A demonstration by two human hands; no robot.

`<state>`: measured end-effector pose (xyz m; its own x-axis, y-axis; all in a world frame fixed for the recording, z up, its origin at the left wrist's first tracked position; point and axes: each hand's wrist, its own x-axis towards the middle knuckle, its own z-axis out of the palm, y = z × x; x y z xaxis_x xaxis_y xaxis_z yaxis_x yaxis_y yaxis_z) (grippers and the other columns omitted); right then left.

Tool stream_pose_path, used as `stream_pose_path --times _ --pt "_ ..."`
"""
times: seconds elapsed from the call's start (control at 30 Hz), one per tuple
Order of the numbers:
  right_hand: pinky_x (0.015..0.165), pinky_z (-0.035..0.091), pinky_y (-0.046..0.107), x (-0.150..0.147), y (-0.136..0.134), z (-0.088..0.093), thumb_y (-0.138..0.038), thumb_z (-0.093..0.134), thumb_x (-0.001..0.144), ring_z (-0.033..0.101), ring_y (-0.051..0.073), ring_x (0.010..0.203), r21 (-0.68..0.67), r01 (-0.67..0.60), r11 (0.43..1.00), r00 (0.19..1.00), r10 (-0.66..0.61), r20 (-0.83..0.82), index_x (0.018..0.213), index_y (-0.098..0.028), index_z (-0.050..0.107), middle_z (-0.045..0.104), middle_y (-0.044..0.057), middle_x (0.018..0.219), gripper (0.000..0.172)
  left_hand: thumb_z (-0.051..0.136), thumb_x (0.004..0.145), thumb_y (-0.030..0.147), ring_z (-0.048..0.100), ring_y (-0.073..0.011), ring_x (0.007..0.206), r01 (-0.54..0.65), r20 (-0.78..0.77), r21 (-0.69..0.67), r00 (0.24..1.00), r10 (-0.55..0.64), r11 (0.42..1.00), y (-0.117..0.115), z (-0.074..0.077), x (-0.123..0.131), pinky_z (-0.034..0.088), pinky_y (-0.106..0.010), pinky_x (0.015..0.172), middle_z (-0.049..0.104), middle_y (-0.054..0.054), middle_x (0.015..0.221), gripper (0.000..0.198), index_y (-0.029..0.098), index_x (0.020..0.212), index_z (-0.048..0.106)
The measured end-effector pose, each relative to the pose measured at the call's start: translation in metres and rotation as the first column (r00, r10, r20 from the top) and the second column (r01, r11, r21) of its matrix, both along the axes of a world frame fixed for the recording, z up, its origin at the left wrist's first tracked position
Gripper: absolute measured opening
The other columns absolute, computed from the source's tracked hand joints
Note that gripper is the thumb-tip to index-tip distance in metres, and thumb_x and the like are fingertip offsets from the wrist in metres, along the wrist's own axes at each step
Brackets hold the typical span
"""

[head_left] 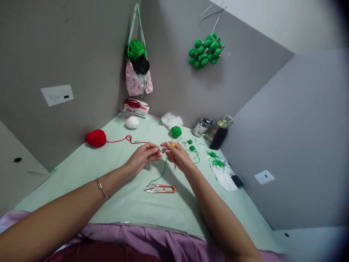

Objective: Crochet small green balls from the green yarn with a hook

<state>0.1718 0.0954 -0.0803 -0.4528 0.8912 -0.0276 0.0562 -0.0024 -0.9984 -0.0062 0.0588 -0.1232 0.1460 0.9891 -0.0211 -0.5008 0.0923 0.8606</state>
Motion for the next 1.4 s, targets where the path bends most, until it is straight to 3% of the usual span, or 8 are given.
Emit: stream_pose_path --times 0.23,0.47,0.7,0.8,1.1,1.4 --pt "0.046 0.013 0.026 0.004 -0.004 -0.005 -0.050 0.084 0.072 0.026 0.003 0.045 -0.005 0.012 1.000 1.000 -0.012 0.002 0.080 -0.018 0.066 0.059 -0.004 0.066 0.039 0.092 0.067 0.042 0.071 -0.0175 0.077 -0.058 -0.062 0.035 0.996 0.060 0.998 -0.002 0.003 0.001 0.060 -0.033 0.078 0.071 -0.001 0.076 0.037 0.017 0.080 0.069" --pt "0.046 0.016 0.026 0.005 -0.005 -0.005 -0.050 0.082 0.072 0.026 0.004 0.045 0.030 -0.007 1.000 0.998 0.005 0.058 0.078 -0.018 0.066 0.060 -0.004 0.065 0.036 0.091 0.065 0.043 0.068 -0.0164 0.073 -0.110 -0.131 0.076 0.984 0.119 0.991 0.000 0.003 0.001 0.059 -0.035 0.080 0.071 0.000 0.076 0.035 0.018 0.078 0.072" --pt "0.055 0.028 0.028 0.005 -0.013 -0.004 -0.043 0.082 0.075 0.038 0.011 0.062 0.252 0.094 0.963 0.989 -0.120 0.089 0.077 -0.020 0.072 0.059 -0.001 0.071 0.025 0.091 0.067 0.040 0.068 -0.0161 0.070 -0.055 -0.146 0.053 0.987 0.063 0.997 -0.002 0.008 -0.001 0.060 -0.036 0.079 0.070 0.000 0.077 0.034 0.017 0.086 0.074" --pt "0.056 0.027 0.028 0.004 -0.015 -0.004 -0.042 0.081 0.075 0.038 0.013 0.063 0.285 0.122 0.951 0.985 -0.151 0.083 0.076 -0.021 0.072 0.058 -0.001 0.070 0.023 0.091 0.068 0.039 0.068 -0.0154 0.071 -0.056 -0.135 0.069 0.989 0.065 0.996 -0.002 0.010 -0.001 0.060 -0.037 0.082 0.070 0.000 0.079 0.031 0.017 0.084 0.074" --pt "0.046 0.019 0.026 0.009 -0.008 -0.006 -0.039 0.079 0.074 0.028 0.007 0.047 0.165 0.164 0.973 0.986 -0.165 -0.007 0.091 -0.021 0.069 0.061 -0.005 0.063 0.027 0.090 0.069 0.037 0.070 -0.0173 0.076 -0.057 -0.126 0.105 0.990 0.070 0.993 -0.002 0.009 0.000 0.060 -0.039 0.087 0.072 0.000 0.081 0.027 0.019 0.080 0.074" --pt "0.047 0.020 0.027 0.009 -0.007 -0.007 -0.039 0.081 0.071 0.028 0.006 0.047 0.109 0.150 0.983 0.989 -0.148 -0.026 0.093 -0.019 0.073 0.068 -0.001 0.068 0.031 0.089 0.073 0.041 0.072 -0.0189 0.082 -0.023 -0.118 0.093 0.992 0.034 0.995 -0.003 0.011 -0.001 0.060 -0.037 0.087 0.075 -0.003 0.085 0.028 0.019 0.081 0.074"
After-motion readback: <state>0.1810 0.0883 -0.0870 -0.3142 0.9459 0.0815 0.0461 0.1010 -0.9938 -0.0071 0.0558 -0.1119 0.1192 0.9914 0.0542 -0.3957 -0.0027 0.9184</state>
